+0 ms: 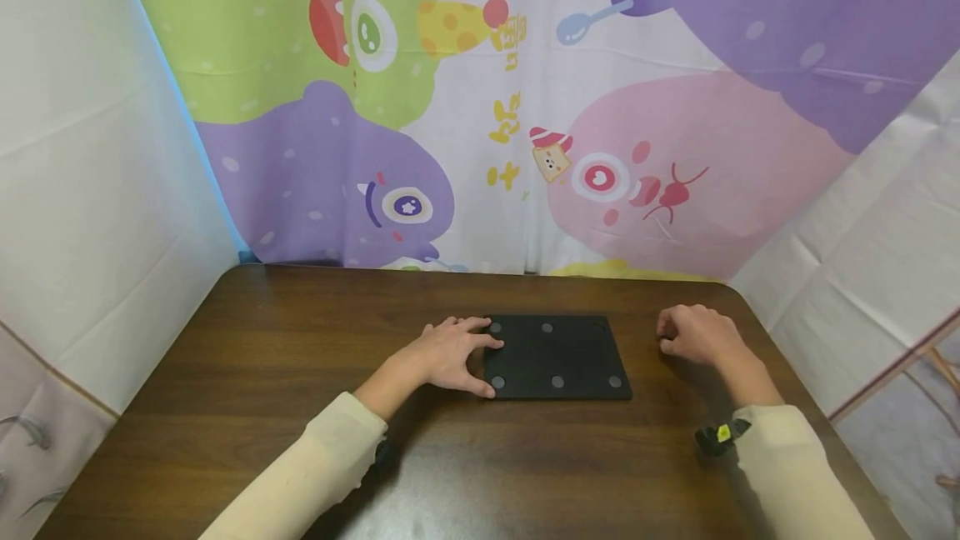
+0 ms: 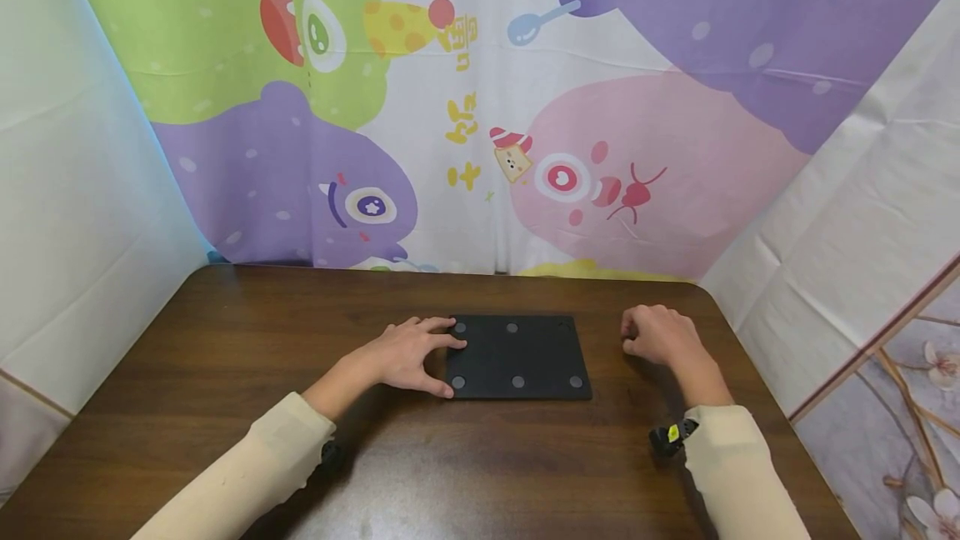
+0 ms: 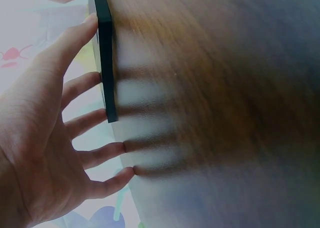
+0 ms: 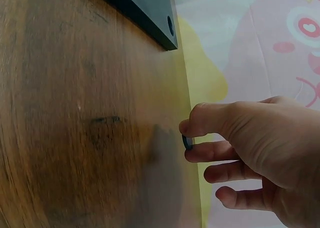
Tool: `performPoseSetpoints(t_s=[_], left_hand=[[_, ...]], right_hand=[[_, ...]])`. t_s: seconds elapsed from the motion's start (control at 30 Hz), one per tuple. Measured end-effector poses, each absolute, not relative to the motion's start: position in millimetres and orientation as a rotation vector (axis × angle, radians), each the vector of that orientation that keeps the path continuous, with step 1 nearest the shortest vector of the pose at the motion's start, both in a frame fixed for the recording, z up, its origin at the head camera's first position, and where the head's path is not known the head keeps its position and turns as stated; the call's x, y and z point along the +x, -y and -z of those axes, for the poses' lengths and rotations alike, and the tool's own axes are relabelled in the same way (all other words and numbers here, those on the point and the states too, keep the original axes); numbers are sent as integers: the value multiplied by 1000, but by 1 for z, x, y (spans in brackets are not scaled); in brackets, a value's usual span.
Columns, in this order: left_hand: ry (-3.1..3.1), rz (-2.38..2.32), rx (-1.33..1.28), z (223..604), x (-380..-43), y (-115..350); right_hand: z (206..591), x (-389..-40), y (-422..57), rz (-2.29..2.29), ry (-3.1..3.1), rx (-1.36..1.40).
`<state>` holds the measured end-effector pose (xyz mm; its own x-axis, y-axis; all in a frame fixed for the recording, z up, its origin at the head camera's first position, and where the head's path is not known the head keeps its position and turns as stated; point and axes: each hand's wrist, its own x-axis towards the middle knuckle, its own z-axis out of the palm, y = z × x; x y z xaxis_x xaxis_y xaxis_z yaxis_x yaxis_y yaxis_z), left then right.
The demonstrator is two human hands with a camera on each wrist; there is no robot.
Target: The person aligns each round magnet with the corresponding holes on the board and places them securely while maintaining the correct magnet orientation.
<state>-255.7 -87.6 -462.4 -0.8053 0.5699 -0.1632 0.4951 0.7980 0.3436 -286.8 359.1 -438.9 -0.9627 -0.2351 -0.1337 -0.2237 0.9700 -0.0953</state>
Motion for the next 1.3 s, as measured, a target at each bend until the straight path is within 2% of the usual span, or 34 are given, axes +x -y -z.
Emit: performPoseSetpoints(t_s=[1.3], left_hand=[[-2726,-416,819,463,-256,88]], right_hand=[[440,-303,-306,109,-2970,-494]])
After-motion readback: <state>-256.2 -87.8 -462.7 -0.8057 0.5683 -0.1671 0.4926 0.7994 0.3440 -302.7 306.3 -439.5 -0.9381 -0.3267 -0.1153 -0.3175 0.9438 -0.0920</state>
